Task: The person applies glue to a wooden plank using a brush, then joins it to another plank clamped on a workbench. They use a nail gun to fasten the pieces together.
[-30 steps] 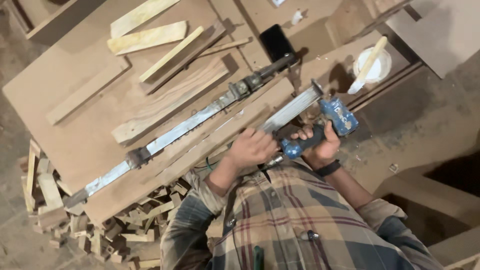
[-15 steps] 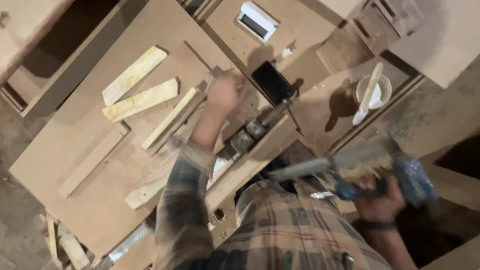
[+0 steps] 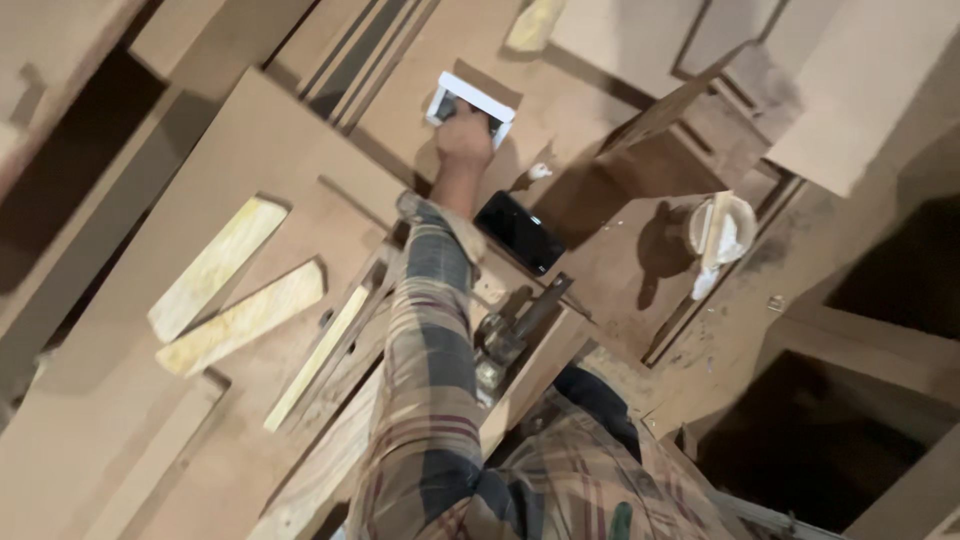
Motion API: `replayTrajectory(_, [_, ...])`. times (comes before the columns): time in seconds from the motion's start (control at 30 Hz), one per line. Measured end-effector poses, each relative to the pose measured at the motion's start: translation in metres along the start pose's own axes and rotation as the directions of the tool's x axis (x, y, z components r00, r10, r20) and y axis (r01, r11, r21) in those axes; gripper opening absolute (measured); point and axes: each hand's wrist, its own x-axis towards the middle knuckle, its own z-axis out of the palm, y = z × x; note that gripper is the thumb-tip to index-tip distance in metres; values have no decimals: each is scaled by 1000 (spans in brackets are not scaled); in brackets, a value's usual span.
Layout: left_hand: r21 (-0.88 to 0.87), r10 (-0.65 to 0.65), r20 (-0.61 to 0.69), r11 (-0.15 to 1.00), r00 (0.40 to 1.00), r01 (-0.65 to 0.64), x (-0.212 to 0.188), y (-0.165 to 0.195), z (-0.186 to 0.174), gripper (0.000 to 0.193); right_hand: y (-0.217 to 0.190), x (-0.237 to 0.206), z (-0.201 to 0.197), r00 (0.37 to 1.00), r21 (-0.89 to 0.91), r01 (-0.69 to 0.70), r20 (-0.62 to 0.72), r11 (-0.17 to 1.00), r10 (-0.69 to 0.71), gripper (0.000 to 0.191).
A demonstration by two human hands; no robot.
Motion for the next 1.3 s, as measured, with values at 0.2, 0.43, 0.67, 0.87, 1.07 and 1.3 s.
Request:
replayTrajectory(0.2, [233,358,-564,934,745,-272,24,10,-8,41,-6,7,-55,995,-2,-94,-19,996,94,49])
replayTrajectory(0.43, [297,495,-194,852,847,-431,2,-1,-29,21,22,41,-66,981,-13,-194,9,981,194,53])
replayTrajectory(0.67, [262,209,112,937,971,-232,-3,15,-36,31,-1,46,-46,972,-116,-232,-3,966,233,58])
replayTrajectory(0.87, [261,147,161,947,976,-186,-2,35,-30,38,2,2,-33,989,-145,53,143,988,-32,49])
replayTrajectory(1.07, [290,292,71,909,954,-300,-16,42,-30,50,8,3,-56,979,-88,-161,114,983,171,53])
replayTrajectory(1.3, [321,446,-110,862,888,-393,-16,29,-21,18,17,53,-105,945,-55,-325,1,944,326,72])
